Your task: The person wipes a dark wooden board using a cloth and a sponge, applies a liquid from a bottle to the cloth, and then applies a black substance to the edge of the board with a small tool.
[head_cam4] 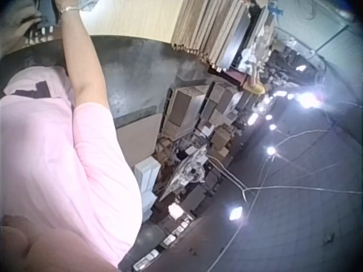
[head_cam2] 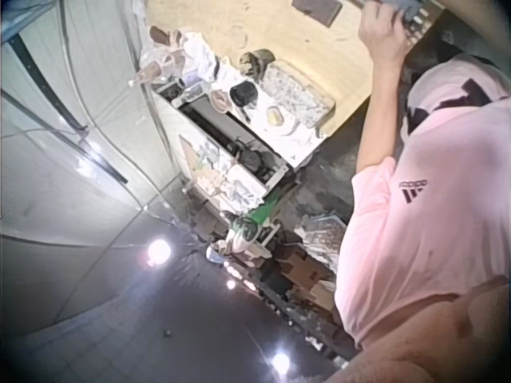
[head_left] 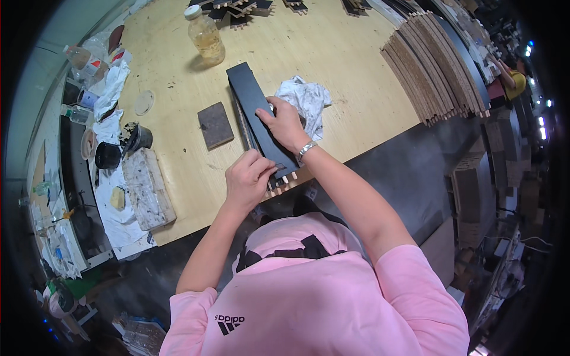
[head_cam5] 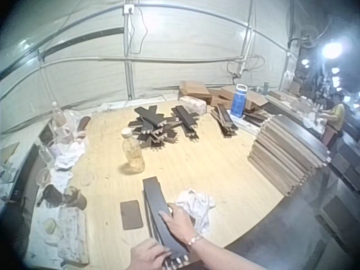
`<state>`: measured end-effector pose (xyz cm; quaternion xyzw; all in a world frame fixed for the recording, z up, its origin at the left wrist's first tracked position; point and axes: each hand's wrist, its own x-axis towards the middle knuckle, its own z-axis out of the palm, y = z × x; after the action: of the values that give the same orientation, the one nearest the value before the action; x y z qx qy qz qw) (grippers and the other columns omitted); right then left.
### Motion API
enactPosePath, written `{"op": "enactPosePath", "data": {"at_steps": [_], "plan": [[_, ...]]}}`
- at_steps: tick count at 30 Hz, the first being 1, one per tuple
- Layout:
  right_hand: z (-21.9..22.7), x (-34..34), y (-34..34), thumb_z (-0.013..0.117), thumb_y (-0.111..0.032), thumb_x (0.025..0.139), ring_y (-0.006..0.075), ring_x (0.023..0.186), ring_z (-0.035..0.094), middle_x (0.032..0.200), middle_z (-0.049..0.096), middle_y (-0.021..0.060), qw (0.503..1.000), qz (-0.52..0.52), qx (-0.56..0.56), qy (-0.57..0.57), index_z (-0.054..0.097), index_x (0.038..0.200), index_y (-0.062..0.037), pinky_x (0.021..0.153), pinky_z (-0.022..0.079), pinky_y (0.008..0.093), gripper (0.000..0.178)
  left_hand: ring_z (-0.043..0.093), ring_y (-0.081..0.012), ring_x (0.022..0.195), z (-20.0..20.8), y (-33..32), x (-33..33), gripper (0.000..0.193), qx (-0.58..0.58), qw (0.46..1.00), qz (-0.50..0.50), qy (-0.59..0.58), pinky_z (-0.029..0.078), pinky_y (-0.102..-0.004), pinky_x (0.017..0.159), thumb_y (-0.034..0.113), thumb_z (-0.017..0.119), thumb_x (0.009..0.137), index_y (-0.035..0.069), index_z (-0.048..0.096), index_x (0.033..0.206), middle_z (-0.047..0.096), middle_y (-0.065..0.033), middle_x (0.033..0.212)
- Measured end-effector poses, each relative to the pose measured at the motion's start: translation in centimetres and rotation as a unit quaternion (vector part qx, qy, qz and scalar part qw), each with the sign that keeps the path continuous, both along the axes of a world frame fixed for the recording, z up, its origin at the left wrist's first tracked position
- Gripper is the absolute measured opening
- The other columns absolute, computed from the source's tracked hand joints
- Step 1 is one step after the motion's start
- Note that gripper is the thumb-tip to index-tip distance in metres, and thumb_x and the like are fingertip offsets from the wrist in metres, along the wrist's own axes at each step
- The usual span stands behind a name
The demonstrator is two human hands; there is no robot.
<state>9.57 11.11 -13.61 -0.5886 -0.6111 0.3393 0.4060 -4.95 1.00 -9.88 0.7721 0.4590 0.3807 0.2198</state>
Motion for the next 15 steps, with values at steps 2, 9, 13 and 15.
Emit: {"op": "enactPosePath", "data": {"at_steps": [2,9,13,15], "plan": [[0.0,-0.1,0.0,0.071,-0.024,0.087,0.0301,0.076,0.065,0.086,0.067,0.0247,1.0,-0.004,0.001,-0.014,0.064,0.113,0.0061,0.072,0.051,0.0371,0.041,0.057,-0.0236,0.06,0.0,0.0,0.0,0.012,0.006,1.0,-0.003,0.031,0.044,-0.035,0.054,0.001,0.076,0.069,0.002,0.068,0.078,0.054,-0.0082,0.069],[1.0,-0.1,-0.3,0.072,-0.024,0.086,0.0326,0.076,0.065,0.085,0.067,0.0261,1.0,0.001,-0.014,-0.003,0.064,0.112,0.0077,0.072,0.051,0.0378,0.041,0.056,-0.0242,0.061,0.2,0.1,0.1,0.012,0.014,1.0,-0.011,0.014,0.044,-0.0354,0.054,0.003,0.076,0.069,0.002,0.067,0.077,0.053,-0.0085,0.068],[0.8,0.0,-0.3,0.07,-0.022,0.086,0.0424,0.091,0.066,0.092,0.067,0.0306,1.0,-0.006,-0.008,-0.015,0.063,0.111,0.0101,0.081,0.052,0.0422,0.042,0.057,-0.0245,0.061,0.2,0.0,0.0,0.011,0.002,0.999,-0.019,0.03,0.044,-0.0356,0.054,0.004,0.075,0.069,0.003,0.067,0.077,0.052,-0.0079,0.068],[0.6,0.0,-0.1,0.072,-0.024,0.086,0.0301,0.074,0.065,0.084,0.067,0.0246,1.0,-0.012,-0.018,-0.018,0.063,0.113,0.0085,0.071,0.051,0.0376,0.043,0.056,-0.0246,0.061,0.3,0.0,0.1,0.011,0.002,1.0,-0.019,0.023,0.044,-0.0356,0.055,0.004,0.075,0.069,0.003,0.067,0.077,0.052,-0.0078,0.068]]}}
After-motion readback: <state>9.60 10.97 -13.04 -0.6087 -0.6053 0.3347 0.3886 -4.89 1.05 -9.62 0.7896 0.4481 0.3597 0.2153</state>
